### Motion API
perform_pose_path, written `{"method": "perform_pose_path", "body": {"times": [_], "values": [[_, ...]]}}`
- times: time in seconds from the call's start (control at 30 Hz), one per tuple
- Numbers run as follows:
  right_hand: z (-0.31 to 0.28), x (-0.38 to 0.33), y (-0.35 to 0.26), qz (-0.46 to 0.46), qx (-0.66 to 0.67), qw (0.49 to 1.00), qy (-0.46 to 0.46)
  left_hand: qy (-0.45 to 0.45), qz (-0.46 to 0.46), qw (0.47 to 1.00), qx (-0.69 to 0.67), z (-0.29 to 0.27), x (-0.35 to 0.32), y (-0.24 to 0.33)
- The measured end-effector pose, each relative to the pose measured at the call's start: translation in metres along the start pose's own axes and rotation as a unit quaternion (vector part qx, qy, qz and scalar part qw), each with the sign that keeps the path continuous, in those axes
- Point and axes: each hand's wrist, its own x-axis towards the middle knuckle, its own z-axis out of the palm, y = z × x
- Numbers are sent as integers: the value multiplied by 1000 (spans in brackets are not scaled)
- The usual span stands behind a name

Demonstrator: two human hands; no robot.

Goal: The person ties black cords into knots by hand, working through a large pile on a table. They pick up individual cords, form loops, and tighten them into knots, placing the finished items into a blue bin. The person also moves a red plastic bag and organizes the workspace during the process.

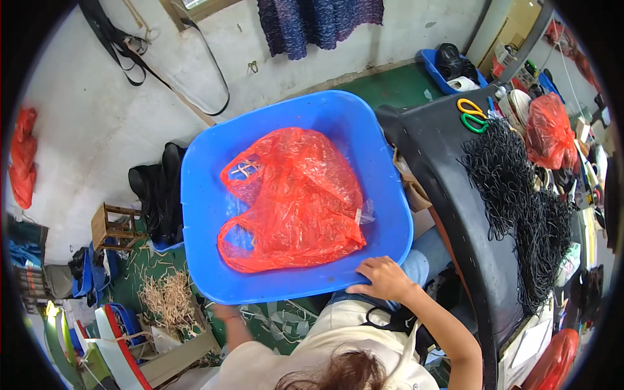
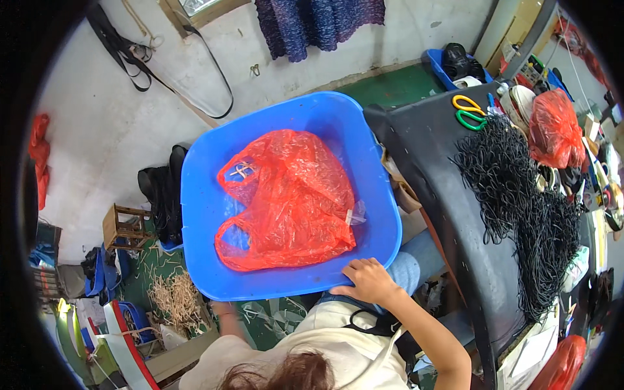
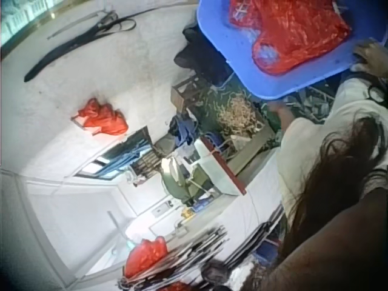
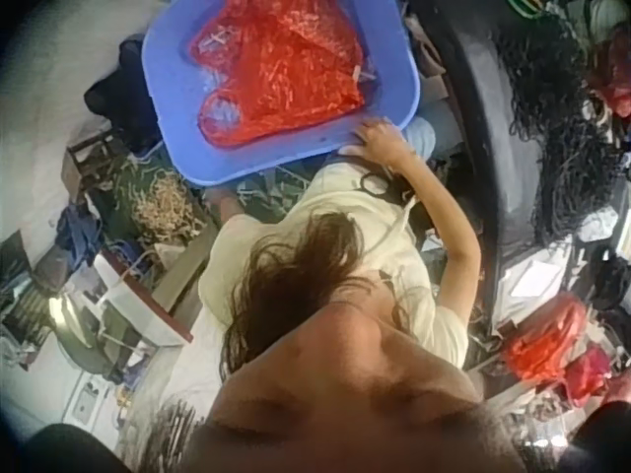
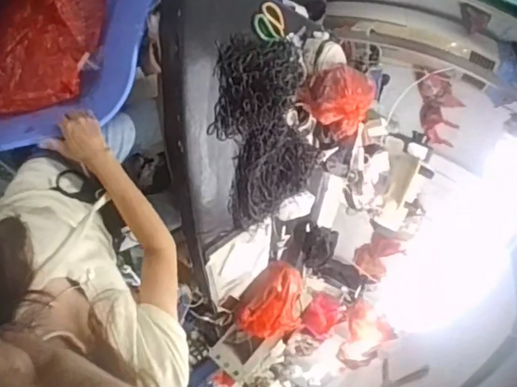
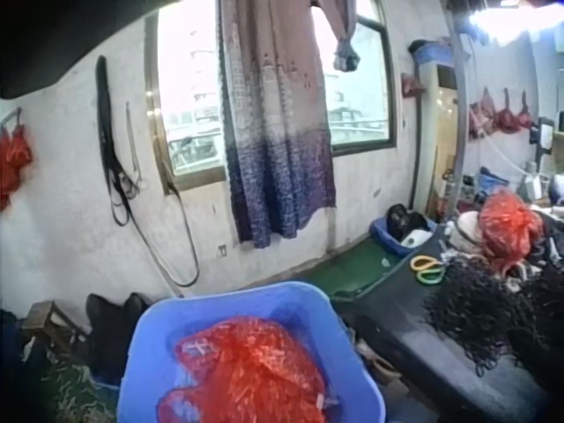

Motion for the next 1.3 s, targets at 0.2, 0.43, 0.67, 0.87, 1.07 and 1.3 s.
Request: {"method": "perform_pose_path", "body": {"times": [0.2,0.43,0.67,0.87,1.07,1.3], "values": [[32,71,28,301,6,952,-56,143,392,895,-154,-70,26,255],[1,88,7,124,87,981,123,-421,704,473,321,17,-238,288],[-143,-16,-20,84,93,884,451,-456,780,330,272,105,-383,327],[-210,-144,-19,28,27,859,511,-721,689,39,65,-17,-563,391],[-169,-413,-140,443,-319,483,684,-775,560,-177,-232,-144,-610,396],[102,-613,-348,810,-246,-39,531,-771,574,243,-131,-18,-633,424]]}}
